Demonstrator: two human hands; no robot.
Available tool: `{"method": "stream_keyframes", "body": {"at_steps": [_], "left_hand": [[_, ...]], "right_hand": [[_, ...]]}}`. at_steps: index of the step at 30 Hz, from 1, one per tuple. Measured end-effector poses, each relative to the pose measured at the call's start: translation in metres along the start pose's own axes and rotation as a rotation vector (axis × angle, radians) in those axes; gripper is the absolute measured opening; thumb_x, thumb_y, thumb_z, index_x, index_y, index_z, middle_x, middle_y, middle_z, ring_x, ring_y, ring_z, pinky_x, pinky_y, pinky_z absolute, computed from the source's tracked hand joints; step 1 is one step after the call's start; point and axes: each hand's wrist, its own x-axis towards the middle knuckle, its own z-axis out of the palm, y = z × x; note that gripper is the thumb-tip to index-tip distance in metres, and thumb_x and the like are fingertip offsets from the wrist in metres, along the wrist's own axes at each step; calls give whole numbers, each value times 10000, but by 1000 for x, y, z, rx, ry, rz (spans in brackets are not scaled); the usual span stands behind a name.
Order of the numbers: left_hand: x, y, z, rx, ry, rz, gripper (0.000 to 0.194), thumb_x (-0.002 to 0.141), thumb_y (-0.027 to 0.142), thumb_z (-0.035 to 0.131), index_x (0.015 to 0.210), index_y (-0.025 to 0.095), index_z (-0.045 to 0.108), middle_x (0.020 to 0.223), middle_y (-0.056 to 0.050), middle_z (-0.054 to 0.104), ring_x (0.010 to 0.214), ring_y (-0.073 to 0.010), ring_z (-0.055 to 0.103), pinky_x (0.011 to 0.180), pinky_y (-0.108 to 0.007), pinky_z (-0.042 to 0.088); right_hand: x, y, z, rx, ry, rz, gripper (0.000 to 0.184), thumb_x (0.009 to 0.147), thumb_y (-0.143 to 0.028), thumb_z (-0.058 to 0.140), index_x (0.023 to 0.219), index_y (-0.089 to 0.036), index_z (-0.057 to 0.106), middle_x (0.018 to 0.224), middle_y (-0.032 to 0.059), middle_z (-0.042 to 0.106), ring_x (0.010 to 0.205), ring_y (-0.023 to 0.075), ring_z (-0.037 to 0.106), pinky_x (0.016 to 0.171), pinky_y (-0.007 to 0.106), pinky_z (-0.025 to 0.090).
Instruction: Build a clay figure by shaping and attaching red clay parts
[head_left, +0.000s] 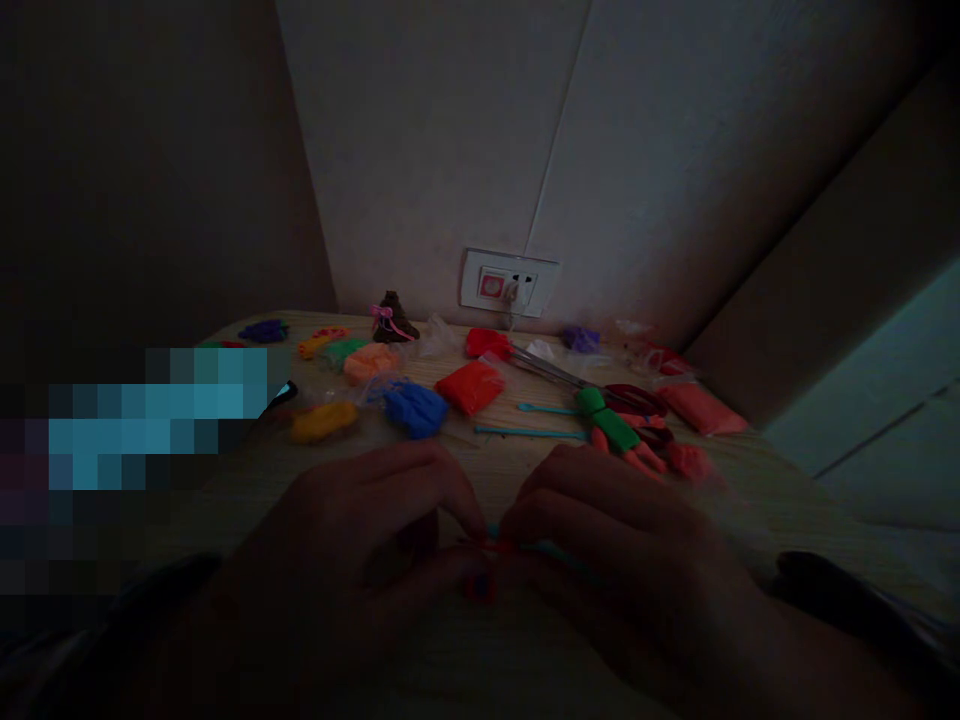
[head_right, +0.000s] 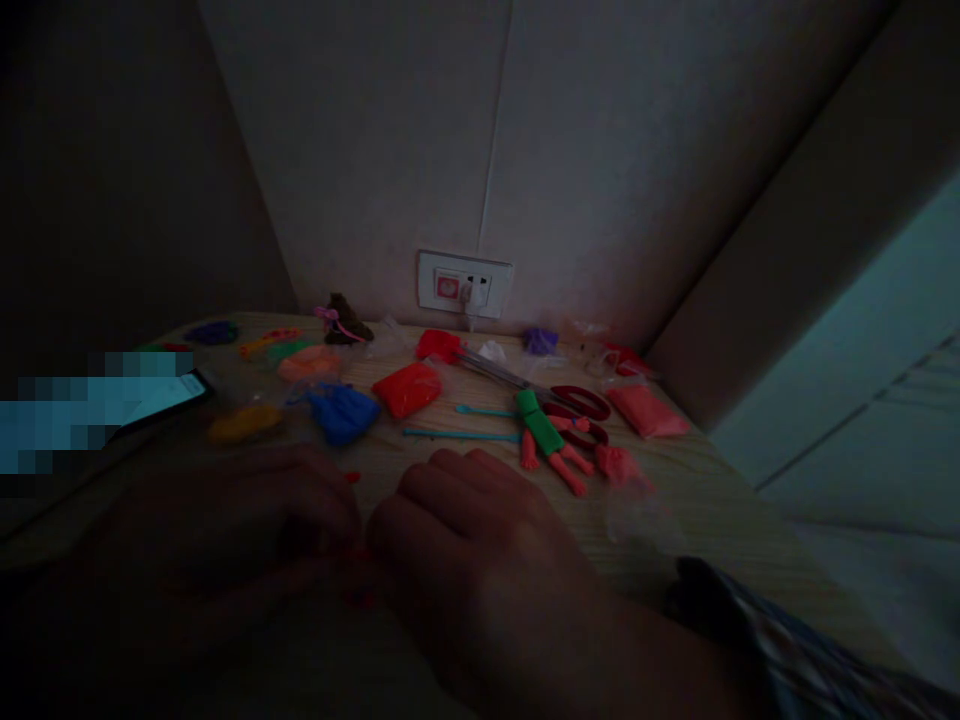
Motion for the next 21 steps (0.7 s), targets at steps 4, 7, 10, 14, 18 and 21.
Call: {"method": "stream_keyframes", "body": {"at_steps": [4, 7, 10, 14, 18, 21], "left_hand": [[0, -3, 2, 3, 30, 58, 154, 939, 172, 684, 855, 293, 731, 803, 97, 739, 638, -94, 696, 570, -147, 494], [-3, -5, 3, -11, 41, 93, 168, 949, 158, 689, 854, 294, 712, 799, 108, 717, 629, -84, 679, 562, -143, 479], [-5, -5, 3, -6, 63, 97, 152, 940, 165, 719, 867, 297, 702, 783, 124, 699, 605, -70, 653, 565, -145, 465], [-5, -4, 1, -1, 5, 75, 176, 975, 173, 644, 870, 295, 717, 845, 101, 723, 662, -82, 687, 580, -158, 485], [-6, -5, 2, -8, -8, 49, 159, 973, 181, 663, 899, 304, 730, 883, 97, 733, 695, -86, 707, 578, -152, 496], [-7, -7, 3, -25, -5, 50, 138, 970, 195, 691, 892, 301, 734, 883, 93, 732, 667, -89, 691, 563, -151, 499]], "right_hand": [[0, 0, 0, -10, 4, -5, 409, 1140, -167, 465, 806, -172, 701, 761, 19, 707, 655, 117, 612, 576, 236, 460], [0, -1, 0, -18, 12, -7, 418, 1141, -167, 468, 794, -167, 701, 749, 17, 702, 648, 114, 608, 571, 229, 457], [0, -1, 0, -11, 11, -4, 424, 1139, -153, 467, 792, -151, 712, 755, 22, 705, 644, 107, 609, 562, 217, 458], [-1, -2, 0, 7, 12, -6, 409, 1129, -141, 473, 800, -151, 716, 754, 28, 703, 640, 110, 618, 562, 217, 463], [-1, -2, -1, 9, 1, -15, 423, 1134, -144, 470, 796, -145, 724, 755, 29, 706, 652, 106, 632, 580, 205, 474], [-2, -2, -2, -6, 11, -14, 435, 1139, -153, 467, 795, -134, 732, 753, 31, 710, 643, 105, 623, 573, 202, 471]]}}
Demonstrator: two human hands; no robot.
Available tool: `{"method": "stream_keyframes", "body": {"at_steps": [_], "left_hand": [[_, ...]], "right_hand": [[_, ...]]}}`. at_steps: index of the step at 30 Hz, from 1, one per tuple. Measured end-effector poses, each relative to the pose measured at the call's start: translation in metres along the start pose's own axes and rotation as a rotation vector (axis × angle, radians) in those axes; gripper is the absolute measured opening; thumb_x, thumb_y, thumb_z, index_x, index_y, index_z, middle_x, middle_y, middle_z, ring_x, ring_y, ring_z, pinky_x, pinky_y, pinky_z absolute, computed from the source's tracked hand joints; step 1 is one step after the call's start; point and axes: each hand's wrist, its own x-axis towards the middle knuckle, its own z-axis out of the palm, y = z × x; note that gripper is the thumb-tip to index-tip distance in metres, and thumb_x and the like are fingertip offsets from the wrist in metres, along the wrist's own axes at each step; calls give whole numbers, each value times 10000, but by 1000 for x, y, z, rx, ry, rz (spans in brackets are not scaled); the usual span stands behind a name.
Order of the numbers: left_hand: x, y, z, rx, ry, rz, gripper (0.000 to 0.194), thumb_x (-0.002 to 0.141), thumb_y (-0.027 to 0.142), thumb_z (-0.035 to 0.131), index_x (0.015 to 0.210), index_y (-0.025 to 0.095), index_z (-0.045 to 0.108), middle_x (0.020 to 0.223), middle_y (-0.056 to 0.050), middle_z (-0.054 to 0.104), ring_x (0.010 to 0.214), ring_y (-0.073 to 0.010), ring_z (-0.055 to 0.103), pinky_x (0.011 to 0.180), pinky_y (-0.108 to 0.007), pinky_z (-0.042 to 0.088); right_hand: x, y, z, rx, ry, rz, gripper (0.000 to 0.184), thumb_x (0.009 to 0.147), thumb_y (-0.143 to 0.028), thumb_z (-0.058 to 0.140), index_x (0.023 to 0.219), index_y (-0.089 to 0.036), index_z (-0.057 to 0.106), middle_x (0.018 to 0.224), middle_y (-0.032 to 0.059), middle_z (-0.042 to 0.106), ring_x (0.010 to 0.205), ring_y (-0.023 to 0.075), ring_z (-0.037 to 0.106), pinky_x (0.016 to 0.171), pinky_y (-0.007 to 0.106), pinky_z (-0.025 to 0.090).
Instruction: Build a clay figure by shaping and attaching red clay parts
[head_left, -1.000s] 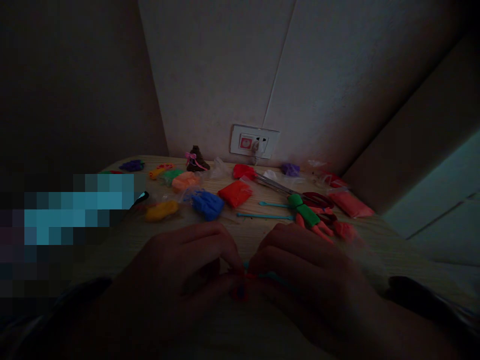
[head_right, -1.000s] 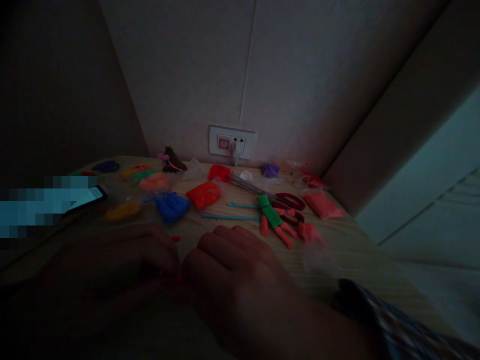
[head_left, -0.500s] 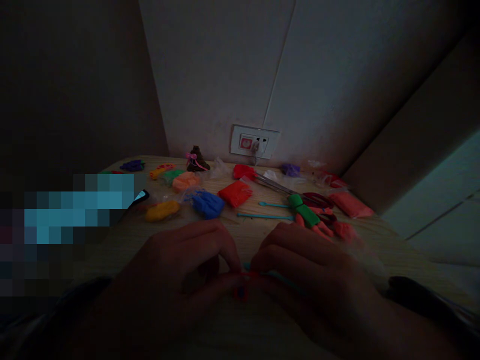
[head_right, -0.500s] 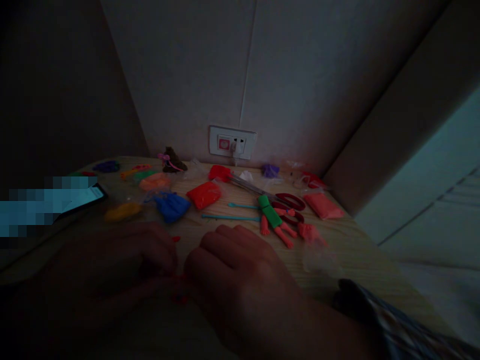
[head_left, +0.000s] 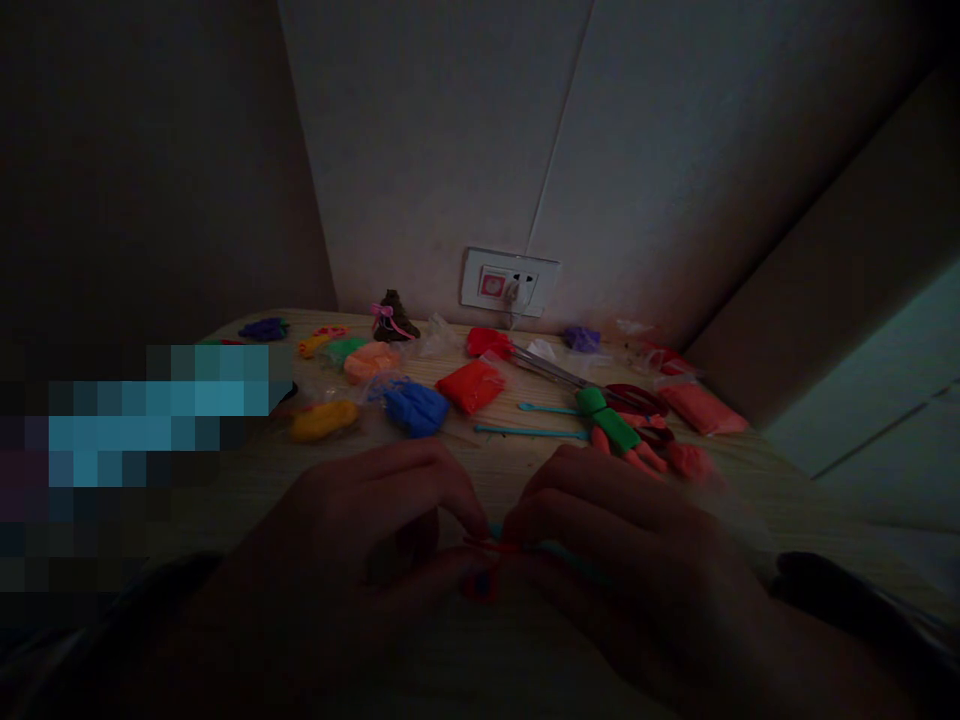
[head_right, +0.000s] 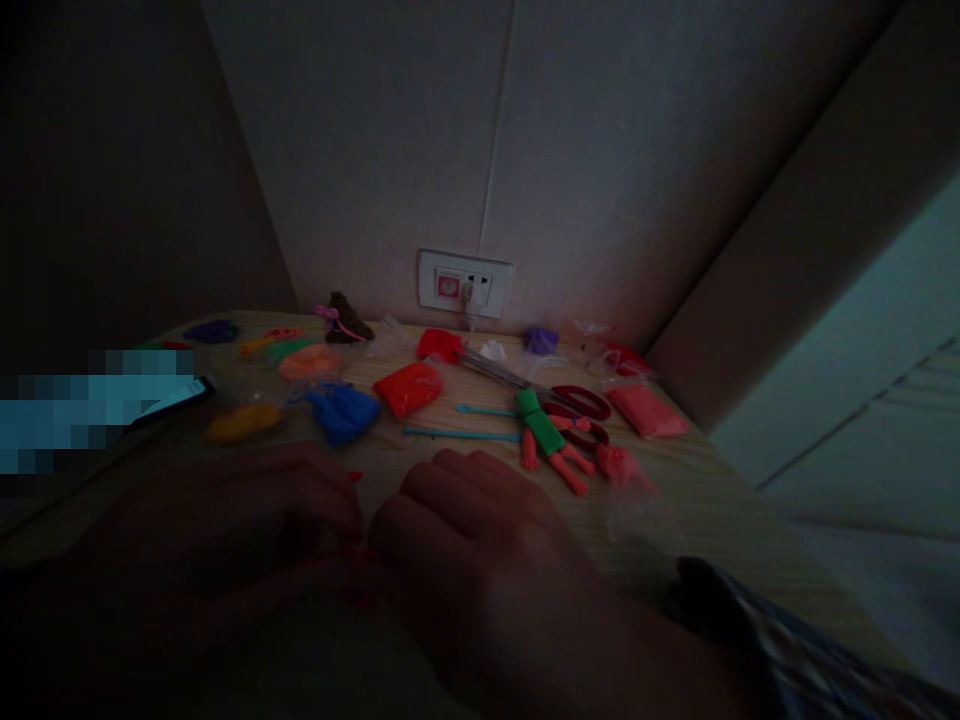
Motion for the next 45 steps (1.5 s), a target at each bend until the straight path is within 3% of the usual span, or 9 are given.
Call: {"method": "stream_keyframes", "body": {"at_steps": [6, 10, 17, 23, 29, 36, 41, 45], "left_hand": [[3, 4, -1, -35, 20, -32, 166, 931, 188, 687, 782, 253, 718, 803, 78, 709, 624, -88, 656, 568, -147, 480], [5, 6, -3, -20, -35, -62, 188, 974, 205, 634, 842, 258, 758, 874, 83, 740, 701, -86, 701, 599, -127, 479], [4, 3, -3, -5, 21, 11, 151, 968, 186, 706, 843, 269, 727, 817, 101, 716, 650, -80, 671, 593, -142, 479], [5, 4, -5, 97, 14, 28, 188, 1022, 200, 625, 906, 292, 742, 893, 95, 759, 775, -95, 733, 650, -158, 508], [3, 4, -5, 111, 34, 21, 219, 1016, 208, 591, 888, 301, 743, 881, 105, 761, 778, -91, 737, 660, -152, 509], [4, 6, -6, 45, 46, -47, 196, 928, 151, 638, 836, 294, 736, 813, 119, 737, 699, -82, 710, 620, -155, 492], [4, 4, -5, 37, 9, -56, 226, 983, 216, 630, 836, 288, 785, 845, 65, 789, 808, -137, 760, 639, -185, 523], [2, 3, -3, -5, 42, -37, 192, 939, 188, 665, 801, 286, 757, 796, 89, 757, 696, -109, 731, 571, -157, 495]], "right_hand": [[1, 3, 0, -20, 12, -7, 462, 1140, -142, 453, 762, -137, 719, 729, 24, 699, 626, 97, 611, 554, 186, 460], [2, 3, 0, -18, 15, -10, 442, 1143, -168, 463, 794, -136, 732, 744, 26, 715, 646, 103, 632, 568, 188, 479], [1, 2, 1, -27, 22, -5, 435, 1127, -145, 465, 777, -137, 723, 742, 26, 712, 651, 110, 635, 567, 201, 483], [0, 3, 1, -33, 36, 25, 329, 1082, -101, 486, 849, -156, 711, 778, 14, 724, 680, 117, 670, 589, 210, 505], [-4, 24, 2, -153, 11, 82, 235, 1018, -72, 528, 894, -150, 711, 833, 42, 749, 706, 175, 726, 614, 283, 545], [-2, 47, 6, -280, -136, 131, 216, 1022, -72, 551, 931, -128, 739, 929, 103, 758, 759, 241, 749, 645, 355, 599], [-3, 39, 6, -268, -48, 71, 209, 1044, -94, 554, 993, -115, 755, 996, 125, 778, 815, 266, 762, 697, 402, 641], [-4, 28, 5, -193, -28, 25, 282, 1073, -129, 505, 981, -117, 772, 972, 125, 783, 796, 268, 761, 666, 411, 662]]}}
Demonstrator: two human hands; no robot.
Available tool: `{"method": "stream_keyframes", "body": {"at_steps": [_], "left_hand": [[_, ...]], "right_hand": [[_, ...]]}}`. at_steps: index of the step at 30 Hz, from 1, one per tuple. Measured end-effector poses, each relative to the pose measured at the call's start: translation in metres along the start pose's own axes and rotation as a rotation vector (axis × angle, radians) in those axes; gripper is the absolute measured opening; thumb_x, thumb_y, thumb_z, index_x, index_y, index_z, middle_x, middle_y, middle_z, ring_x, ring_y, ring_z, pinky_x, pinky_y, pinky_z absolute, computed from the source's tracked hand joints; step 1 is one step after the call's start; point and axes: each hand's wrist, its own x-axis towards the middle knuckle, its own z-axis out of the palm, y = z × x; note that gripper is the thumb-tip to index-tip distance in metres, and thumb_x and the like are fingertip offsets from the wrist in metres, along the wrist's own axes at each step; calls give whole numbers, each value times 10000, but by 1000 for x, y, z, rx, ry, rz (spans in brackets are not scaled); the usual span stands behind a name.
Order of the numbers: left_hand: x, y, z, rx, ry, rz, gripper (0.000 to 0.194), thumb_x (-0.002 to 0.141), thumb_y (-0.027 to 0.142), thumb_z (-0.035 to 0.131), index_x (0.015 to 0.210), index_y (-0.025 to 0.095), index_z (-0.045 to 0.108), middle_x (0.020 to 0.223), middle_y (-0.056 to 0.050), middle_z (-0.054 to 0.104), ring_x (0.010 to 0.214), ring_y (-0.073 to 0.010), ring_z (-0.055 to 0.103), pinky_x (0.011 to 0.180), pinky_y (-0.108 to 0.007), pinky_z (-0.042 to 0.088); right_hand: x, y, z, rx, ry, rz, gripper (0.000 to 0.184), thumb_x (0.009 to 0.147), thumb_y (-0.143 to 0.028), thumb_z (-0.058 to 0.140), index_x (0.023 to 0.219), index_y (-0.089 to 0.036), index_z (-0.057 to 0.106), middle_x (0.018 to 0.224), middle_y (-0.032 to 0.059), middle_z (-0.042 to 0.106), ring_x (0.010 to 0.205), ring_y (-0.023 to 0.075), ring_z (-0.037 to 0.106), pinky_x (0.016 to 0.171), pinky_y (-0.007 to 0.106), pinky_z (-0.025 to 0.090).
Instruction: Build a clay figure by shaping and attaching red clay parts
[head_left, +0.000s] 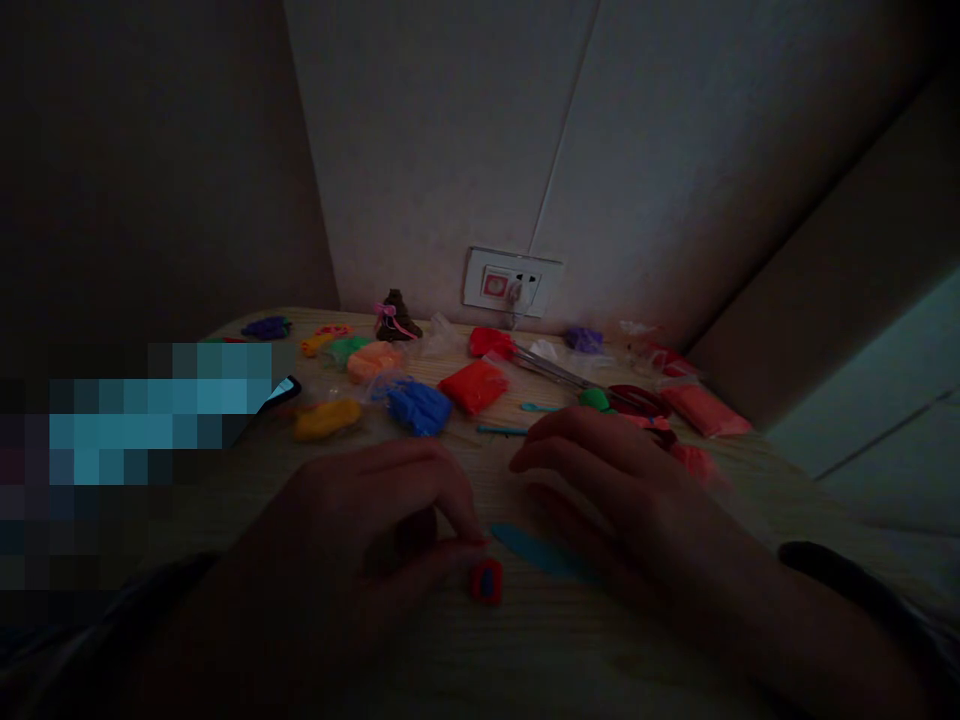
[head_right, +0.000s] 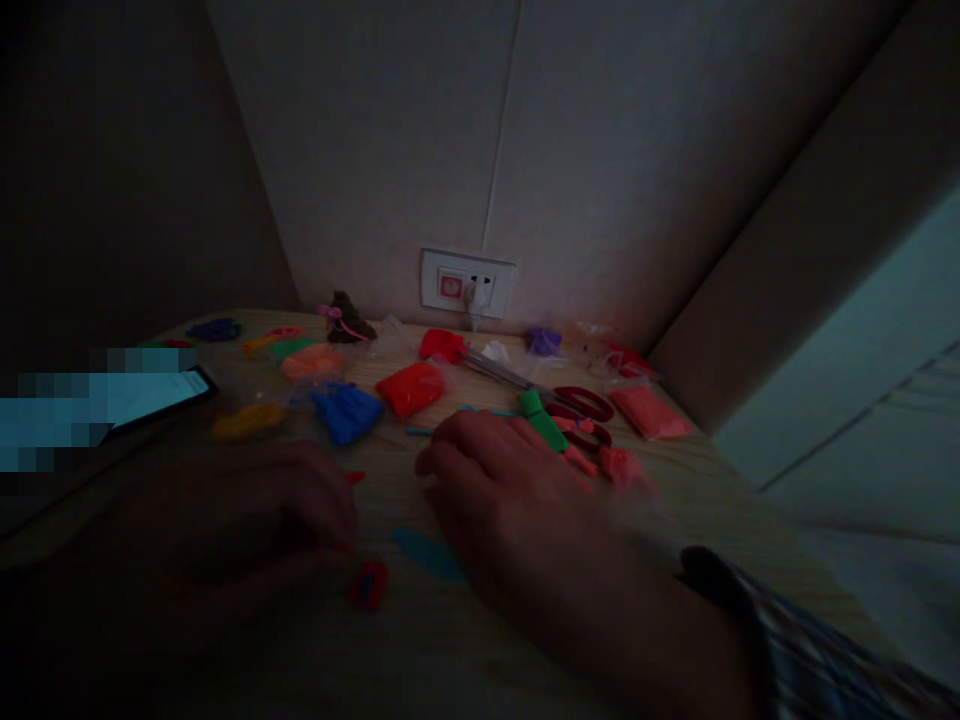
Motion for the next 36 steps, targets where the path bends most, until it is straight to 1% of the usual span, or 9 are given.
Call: {"method": "stream_keyframes", "body": {"at_steps": [4, 7, 12, 17, 24, 27, 30, 33, 36], "left_hand": [[5, 4, -1, 32, 5, 38, 238, 980, 205, 643, 786, 283, 757, 797, 107, 766, 702, -79, 738, 635, -133, 514], [7, 6, -3, 47, -42, 21, 284, 1011, 228, 618, 791, 286, 788, 817, 86, 795, 771, -100, 768, 697, -152, 542], [3, 2, -1, -17, -24, -45, 202, 957, 245, 694, 765, 274, 748, 774, 74, 750, 682, -119, 721, 575, -172, 499], [2, 1, 0, -42, -44, -41, 181, 957, 212, 696, 799, 270, 764, 835, 83, 750, 642, -84, 694, 575, -154, 498], [5, 11, -3, 98, -83, -16, 237, 956, 182, 604, 856, 298, 785, 890, 100, 771, 782, -80, 732, 678, -142, 525], [4, 11, 0, 98, -47, -6, 270, 938, 174, 563, 854, 297, 788, 882, 93, 769, 721, -82, 699, 602, -142, 493], [2, 8, 2, 70, -32, 7, 248, 922, 185, 576, 824, 296, 775, 863, 86, 753, 657, -85, 679, 540, -156, 468], [3, 7, 0, 35, -47, 8, 228, 929, 189, 608, 788, 288, 758, 867, 85, 745, 664, -81, 697, 573, -159, 491], [4, 8, -5, 24, -102, -53, 215, 946, 201, 655, 766, 272, 749, 873, 78, 743, 704, -84, 713, 603, -159, 509]], "right_hand": [[0, -6, -2, 39, 7, -10, 331, 1081, -112, 480, 954, -117, 785, 946, 119, 787, 768, 251, 752, 651, 399, 672], [1, -7, -3, 49, 12, -13, 336, 1079, -105, 475, 953, -107, 786, 944, 124, 790, 765, 244, 752, 658, 392, 672], [2, -10, -6, 104, 7, 7, 324, 1070, -94, 477, 955, -101, 780, 928, 116, 785, 773, 231, 746, 665, 371, 658], [3, -17, -9, 188, -9, -7, 285, 1046, -88, 504, 967, -120, 776, 924, 88, 786, 786, 207, 754, 658, 320, 644], [2, -18, -12, 203, 3, 0, 283, 1076, -119, 503, 970, -135, 765, 918, 74, 787, 790, 184, 758, 680, 283, 633], [1, -18, -12, 192, 9, -9, 304, 1096, -127, 492, 951, -146, 759, 907, 70, 788, 785, 175, 761, 690, 271, 627], [1, -17, -13, 191, 1, -1, 303, 1085, -115, 486, 964, -143, 762, 912, 74, 793, 792, 182, 769, 685, 280, 631], [1, -16, -13, 200, 4, 6, 287, 1064, -100, 497, 968, -144, 764, 909, 69, 791, 785, 179, 766, 677, 282, 633], [1, -16, -12, 197, 9, -4, 273, 1053, -94, 510, 967, -142, 764, 905, 65, 788, 781, 179, 759, 673, 283, 633]]}}
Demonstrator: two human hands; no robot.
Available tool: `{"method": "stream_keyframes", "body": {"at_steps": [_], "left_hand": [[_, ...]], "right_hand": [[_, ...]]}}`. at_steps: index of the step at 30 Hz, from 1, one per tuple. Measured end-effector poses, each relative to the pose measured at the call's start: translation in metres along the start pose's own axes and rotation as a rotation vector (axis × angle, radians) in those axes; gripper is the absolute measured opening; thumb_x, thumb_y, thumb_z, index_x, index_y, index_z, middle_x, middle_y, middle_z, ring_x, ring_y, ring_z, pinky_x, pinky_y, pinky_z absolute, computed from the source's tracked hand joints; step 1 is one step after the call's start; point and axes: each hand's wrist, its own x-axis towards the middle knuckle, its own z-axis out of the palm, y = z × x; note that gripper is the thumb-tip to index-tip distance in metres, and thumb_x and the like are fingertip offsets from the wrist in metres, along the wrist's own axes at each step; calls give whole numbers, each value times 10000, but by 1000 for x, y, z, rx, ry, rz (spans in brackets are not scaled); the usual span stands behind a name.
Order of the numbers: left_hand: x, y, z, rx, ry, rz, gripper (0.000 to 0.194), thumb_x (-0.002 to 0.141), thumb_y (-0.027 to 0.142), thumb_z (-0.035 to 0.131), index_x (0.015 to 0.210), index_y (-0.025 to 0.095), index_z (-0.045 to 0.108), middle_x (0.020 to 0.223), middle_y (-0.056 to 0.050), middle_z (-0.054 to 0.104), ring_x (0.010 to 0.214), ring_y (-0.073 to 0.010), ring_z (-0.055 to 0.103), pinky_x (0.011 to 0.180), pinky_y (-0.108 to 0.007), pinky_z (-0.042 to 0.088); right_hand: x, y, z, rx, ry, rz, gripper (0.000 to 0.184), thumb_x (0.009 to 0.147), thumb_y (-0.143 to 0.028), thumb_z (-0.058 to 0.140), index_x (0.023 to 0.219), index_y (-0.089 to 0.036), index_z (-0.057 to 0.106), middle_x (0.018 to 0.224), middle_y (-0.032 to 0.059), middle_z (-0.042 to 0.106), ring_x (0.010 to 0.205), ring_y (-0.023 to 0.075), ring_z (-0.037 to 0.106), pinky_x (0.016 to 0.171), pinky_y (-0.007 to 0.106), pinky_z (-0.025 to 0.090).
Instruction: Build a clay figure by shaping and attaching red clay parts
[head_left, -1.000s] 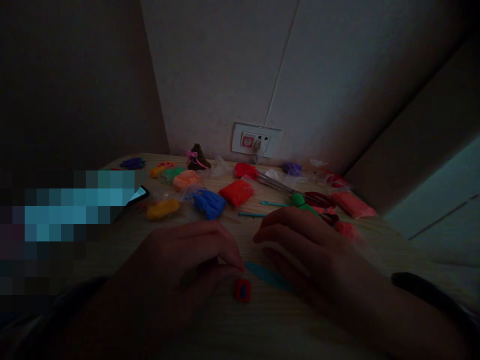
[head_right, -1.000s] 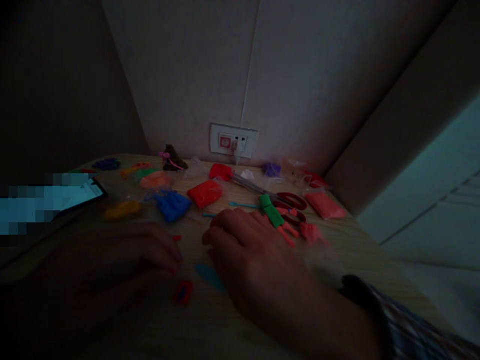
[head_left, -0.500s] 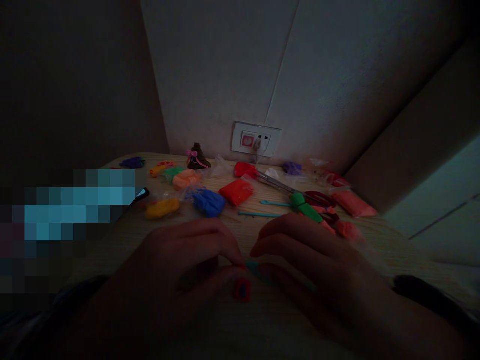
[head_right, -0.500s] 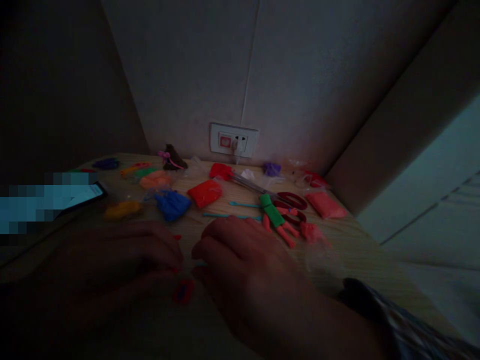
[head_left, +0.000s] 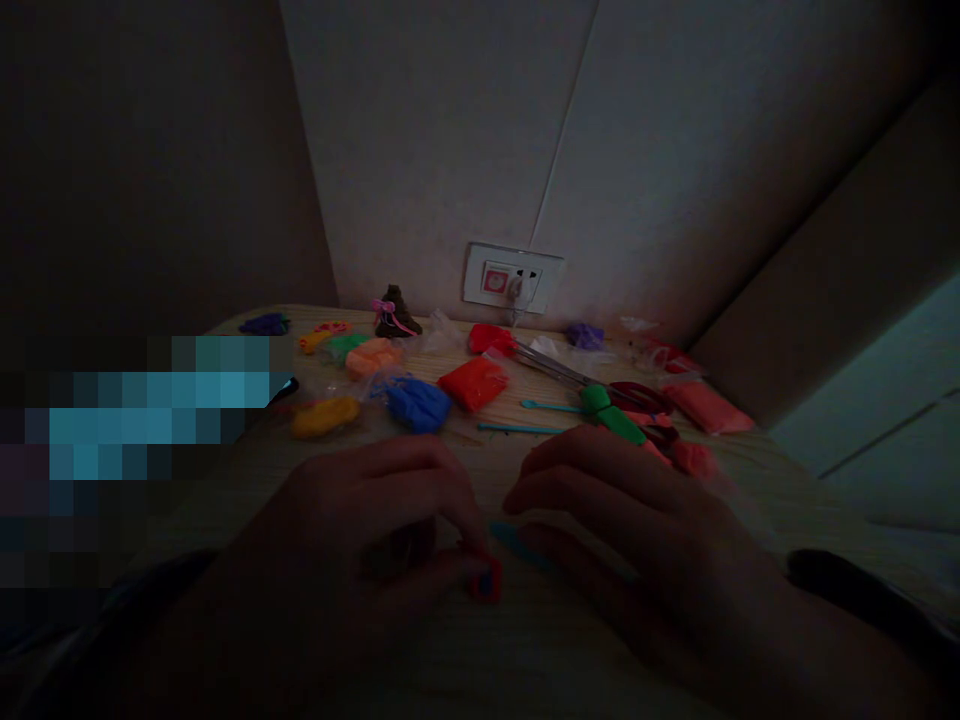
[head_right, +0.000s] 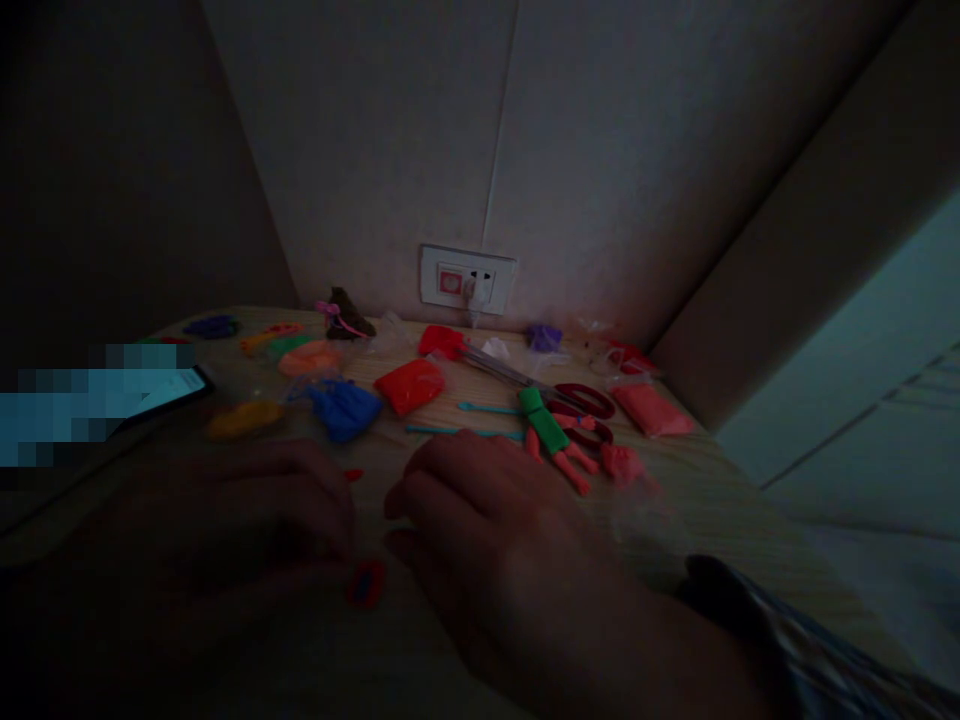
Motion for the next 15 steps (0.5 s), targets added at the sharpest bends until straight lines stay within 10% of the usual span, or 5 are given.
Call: {"method": "stream_keyframes", "body": {"at_steps": [15], "left_hand": [[0, 2, 0, 21, 35, 3, 212, 950, 251, 648, 760, 263, 742, 824, 50, 716, 677, -109, 714, 565, -182, 505]], "right_hand": [[1, 0, 2, 6, -16, 8, 310, 1037, -64, 484, 932, -116, 770, 886, 79, 775, 745, 181, 734, 643, 285, 620]]}}
